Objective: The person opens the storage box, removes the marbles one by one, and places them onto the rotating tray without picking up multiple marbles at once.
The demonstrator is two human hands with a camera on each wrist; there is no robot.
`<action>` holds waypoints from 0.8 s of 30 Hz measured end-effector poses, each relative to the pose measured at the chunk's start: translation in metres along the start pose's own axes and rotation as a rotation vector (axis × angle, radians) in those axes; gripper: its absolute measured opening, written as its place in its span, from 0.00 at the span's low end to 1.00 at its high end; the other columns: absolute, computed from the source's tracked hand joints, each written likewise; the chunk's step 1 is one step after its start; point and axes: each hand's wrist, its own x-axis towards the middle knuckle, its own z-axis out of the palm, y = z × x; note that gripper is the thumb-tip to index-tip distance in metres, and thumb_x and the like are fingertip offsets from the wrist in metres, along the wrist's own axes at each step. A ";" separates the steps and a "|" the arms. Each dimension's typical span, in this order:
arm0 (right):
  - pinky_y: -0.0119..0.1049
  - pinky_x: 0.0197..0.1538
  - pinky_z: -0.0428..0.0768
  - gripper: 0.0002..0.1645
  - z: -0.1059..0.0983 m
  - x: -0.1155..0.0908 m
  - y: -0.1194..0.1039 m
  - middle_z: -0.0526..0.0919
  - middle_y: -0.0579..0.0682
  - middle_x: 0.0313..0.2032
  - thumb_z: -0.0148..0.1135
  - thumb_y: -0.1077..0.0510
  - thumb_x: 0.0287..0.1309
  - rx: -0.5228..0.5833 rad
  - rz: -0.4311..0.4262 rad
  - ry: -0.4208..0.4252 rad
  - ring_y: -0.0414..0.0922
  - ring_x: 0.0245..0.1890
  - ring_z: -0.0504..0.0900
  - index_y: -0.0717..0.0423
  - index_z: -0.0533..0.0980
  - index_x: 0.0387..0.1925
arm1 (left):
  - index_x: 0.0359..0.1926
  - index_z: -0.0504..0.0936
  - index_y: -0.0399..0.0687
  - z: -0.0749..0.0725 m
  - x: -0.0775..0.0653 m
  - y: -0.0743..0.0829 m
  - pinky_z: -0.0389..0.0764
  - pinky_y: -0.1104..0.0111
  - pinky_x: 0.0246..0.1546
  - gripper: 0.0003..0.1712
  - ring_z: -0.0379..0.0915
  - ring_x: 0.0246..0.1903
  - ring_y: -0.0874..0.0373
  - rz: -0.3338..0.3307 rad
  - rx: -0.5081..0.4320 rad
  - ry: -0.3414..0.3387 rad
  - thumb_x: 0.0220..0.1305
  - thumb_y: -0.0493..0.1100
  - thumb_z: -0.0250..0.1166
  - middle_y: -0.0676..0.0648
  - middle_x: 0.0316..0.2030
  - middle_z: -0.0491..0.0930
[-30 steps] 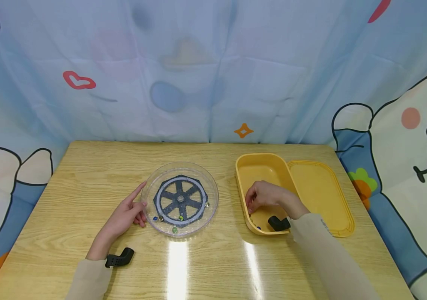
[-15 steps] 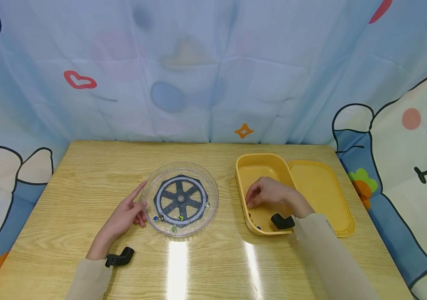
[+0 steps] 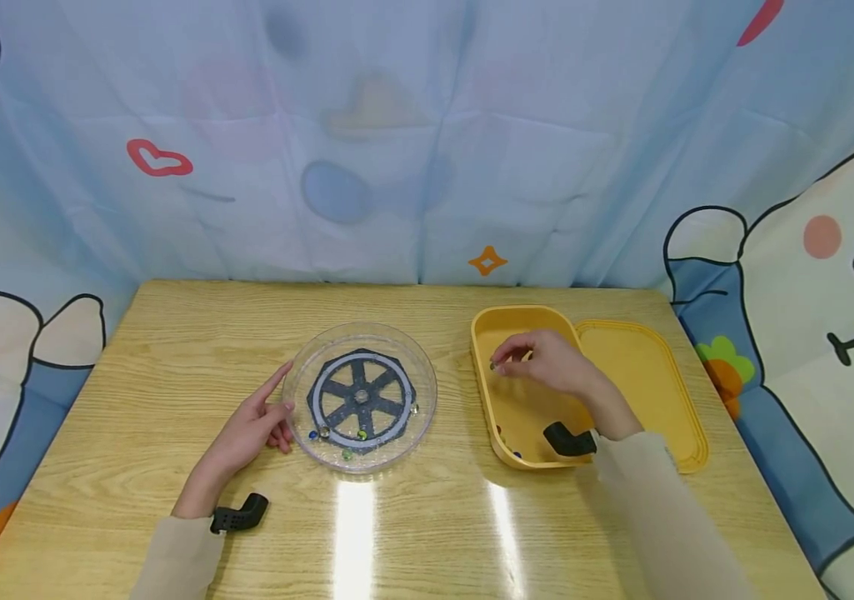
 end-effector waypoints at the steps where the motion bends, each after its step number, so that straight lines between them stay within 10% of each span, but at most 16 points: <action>1: 0.35 0.33 0.76 0.04 0.001 0.000 -0.004 0.86 0.43 0.35 0.70 0.59 0.61 -0.008 -0.011 0.024 0.45 0.33 0.78 0.51 0.86 0.38 | 0.80 0.49 0.62 0.000 0.000 0.000 0.85 0.59 0.25 0.36 0.78 0.20 0.49 -0.001 0.001 0.001 0.78 0.42 0.52 0.37 0.24 0.78; 24: 0.33 0.27 0.76 0.06 0.101 0.029 -0.074 0.84 0.43 0.32 0.70 0.61 0.60 0.186 -0.134 0.072 0.43 0.31 0.78 0.58 0.86 0.39 | 0.79 0.50 0.64 0.001 -0.001 0.000 0.85 0.60 0.25 0.36 0.79 0.20 0.48 -0.016 0.012 0.022 0.78 0.42 0.52 0.37 0.24 0.78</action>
